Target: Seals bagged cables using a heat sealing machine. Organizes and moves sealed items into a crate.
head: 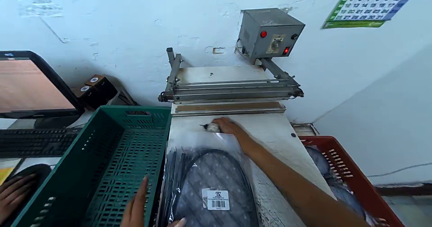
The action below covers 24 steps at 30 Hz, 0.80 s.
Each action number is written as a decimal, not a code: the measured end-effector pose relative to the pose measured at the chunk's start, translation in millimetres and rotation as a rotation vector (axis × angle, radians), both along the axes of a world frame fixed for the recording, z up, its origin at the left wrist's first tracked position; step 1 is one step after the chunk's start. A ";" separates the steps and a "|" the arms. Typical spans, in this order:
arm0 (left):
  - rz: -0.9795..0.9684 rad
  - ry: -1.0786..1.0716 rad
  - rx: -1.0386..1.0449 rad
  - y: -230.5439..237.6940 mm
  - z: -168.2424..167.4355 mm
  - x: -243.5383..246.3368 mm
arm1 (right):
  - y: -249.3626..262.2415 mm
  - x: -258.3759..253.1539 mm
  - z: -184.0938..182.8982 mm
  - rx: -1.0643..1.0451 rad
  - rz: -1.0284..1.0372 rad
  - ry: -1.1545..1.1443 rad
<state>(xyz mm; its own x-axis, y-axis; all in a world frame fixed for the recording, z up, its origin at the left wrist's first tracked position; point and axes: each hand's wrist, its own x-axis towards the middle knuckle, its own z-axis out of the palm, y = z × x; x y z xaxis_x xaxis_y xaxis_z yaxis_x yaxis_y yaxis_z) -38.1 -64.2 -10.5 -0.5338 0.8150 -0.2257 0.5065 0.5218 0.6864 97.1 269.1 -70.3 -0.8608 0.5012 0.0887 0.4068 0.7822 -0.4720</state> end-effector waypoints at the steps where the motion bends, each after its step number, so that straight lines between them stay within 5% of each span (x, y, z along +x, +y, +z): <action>1: 0.057 0.028 0.088 11.2 -3.3 6.4 | -10.3 -21.5 22.1 -0.058 0.010 -0.069; 4: 0.173 0.025 0.241 27.4 -19.0 21.8 | -10.8 -40.7 42.3 -0.182 0.016 -0.051; 8: 0.144 0.032 0.251 23.6 -30.2 20.6 | 3.6 49.0 30.4 -0.173 -0.169 0.379; 12: 0.118 0.147 0.184 25.1 -25.3 21.0 | -101.0 123.6 28.7 -0.086 -0.066 0.157; 15: 0.098 0.194 0.152 28.5 -21.0 20.5 | -163.6 84.1 8.5 0.147 -0.081 0.036; 19: 0.101 0.249 0.143 22.0 -17.4 7.9 | -151.1 21.0 -10.0 0.421 -0.271 0.229; 21: 0.095 0.182 0.300 16.5 -12.6 0.4 | -135.4 15.6 2.7 0.294 -0.361 0.460; 24: 0.022 -0.336 0.696 13.9 -7.4 -9.2 | -118.9 34.6 28.5 -0.341 -0.438 0.739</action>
